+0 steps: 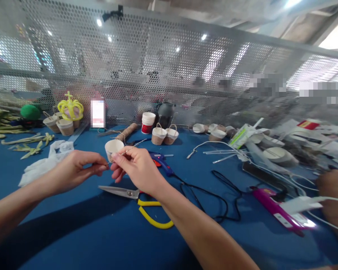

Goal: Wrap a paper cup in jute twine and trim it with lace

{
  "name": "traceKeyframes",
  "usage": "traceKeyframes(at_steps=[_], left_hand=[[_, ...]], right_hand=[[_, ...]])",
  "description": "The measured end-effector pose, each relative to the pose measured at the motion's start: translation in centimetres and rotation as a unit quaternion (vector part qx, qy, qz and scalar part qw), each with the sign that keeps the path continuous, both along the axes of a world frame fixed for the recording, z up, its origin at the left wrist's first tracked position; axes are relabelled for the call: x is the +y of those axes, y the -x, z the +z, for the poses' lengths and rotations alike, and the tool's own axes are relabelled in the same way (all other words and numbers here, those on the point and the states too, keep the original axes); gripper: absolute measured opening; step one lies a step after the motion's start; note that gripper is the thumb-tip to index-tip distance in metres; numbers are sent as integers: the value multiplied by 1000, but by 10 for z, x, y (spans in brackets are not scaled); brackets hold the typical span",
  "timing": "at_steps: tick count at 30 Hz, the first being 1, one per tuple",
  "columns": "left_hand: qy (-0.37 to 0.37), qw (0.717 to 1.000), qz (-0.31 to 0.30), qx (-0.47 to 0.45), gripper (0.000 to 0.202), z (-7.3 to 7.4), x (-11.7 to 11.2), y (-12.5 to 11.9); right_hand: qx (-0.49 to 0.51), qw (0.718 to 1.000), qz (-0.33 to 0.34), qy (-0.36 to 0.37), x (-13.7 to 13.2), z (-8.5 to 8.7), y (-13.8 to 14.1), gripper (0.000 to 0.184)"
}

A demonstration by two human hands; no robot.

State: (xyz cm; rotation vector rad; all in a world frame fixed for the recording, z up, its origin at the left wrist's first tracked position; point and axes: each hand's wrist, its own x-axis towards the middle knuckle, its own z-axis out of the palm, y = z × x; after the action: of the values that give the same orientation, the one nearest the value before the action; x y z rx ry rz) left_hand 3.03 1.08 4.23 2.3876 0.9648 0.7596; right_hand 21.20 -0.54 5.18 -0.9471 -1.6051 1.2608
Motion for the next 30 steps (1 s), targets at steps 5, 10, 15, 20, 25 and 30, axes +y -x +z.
traceKeyframes(at_steps=[5,10,15,20,25,30], left_hand=[[61,998,2,4,24,-3,2,0],[123,992,-12,-20,22,-7,2,-4],[124,992,-22,-22,24,-9,3,-4],[102,994,-31,-27,23,-7,2,-2],[101,994,-15,-28,22,-7,3,-4],[118,992,2,-39,21,-11,4,-5]], right_hand=[[7,1000,-8,2,6,-3,-2,17],[-43,999,-18,-17,8,-5,0,18],[-61,998,-11,-17,5,-4,3,19],[-41,999,5,-2,3,-2,3,20],[-28,999,19,17,6,-4,1,22],[-27,999,5,23,9,-4,-3,16]])
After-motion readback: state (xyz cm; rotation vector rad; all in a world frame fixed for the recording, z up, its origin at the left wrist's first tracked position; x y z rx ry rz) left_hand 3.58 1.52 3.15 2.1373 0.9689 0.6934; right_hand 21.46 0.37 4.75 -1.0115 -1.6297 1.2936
